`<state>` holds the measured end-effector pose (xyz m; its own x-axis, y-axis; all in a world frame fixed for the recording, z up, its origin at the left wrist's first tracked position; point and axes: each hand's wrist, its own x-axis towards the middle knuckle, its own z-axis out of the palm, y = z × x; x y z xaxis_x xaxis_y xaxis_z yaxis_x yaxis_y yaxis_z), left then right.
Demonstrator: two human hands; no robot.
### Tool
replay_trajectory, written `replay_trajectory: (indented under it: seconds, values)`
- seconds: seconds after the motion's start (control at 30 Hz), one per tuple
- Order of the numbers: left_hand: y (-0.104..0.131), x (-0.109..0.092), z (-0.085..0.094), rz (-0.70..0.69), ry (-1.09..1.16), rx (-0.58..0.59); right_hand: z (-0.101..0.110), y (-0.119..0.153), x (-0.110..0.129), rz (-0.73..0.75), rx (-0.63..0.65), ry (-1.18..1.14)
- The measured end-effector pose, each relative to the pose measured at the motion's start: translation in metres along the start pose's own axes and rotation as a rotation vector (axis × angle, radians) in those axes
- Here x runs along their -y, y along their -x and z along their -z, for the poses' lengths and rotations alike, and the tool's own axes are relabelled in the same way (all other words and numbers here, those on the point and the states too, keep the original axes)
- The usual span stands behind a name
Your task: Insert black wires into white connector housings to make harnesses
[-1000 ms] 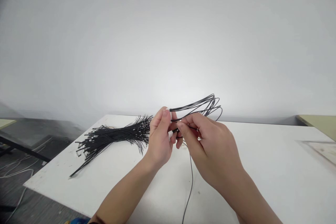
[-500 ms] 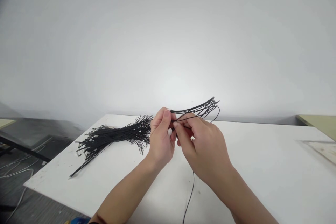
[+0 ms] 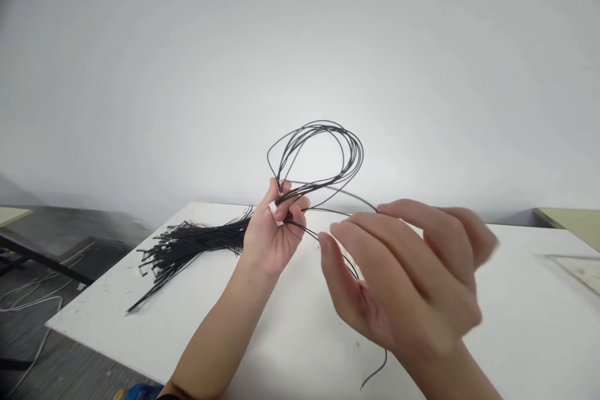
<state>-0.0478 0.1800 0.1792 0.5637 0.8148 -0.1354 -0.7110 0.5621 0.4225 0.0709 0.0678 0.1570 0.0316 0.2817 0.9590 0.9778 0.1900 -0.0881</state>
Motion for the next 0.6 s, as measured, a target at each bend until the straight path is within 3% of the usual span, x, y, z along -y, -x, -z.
replay_trajectory:
  seconds: [0.07,0.1,0.23,0.3,0.5,0.53,0.6]
  values:
    - [0.001,-0.002,-0.001,-0.03,0.018,0.001,-0.005,-0.002,0.004,0.163,-0.058,0.175]
    - [0.002,-0.002,-0.001,-0.044,0.023,0.006,-0.008,-0.004,0.006,0.146,0.005,0.174]
    - [0.004,-0.004,-0.001,-0.081,0.025,0.05,-0.017,-0.006,0.01,-0.166,0.405,-0.193]
    - [0.004,-0.004,0.0,-0.091,0.002,0.063,-0.02,-0.004,0.009,-0.253,0.505,-0.332]
    - [0.002,0.0,0.002,-0.169,-0.117,0.043,-0.027,0.001,0.008,-0.005,0.173,-0.014]
    - [0.001,0.001,0.003,-0.194,-0.144,0.047,-0.026,0.001,0.009,-0.044,0.178,-0.032]
    - [-0.002,0.003,0.006,-0.248,-0.204,0.066,-0.022,-0.001,0.011,-0.284,0.26,-0.246]
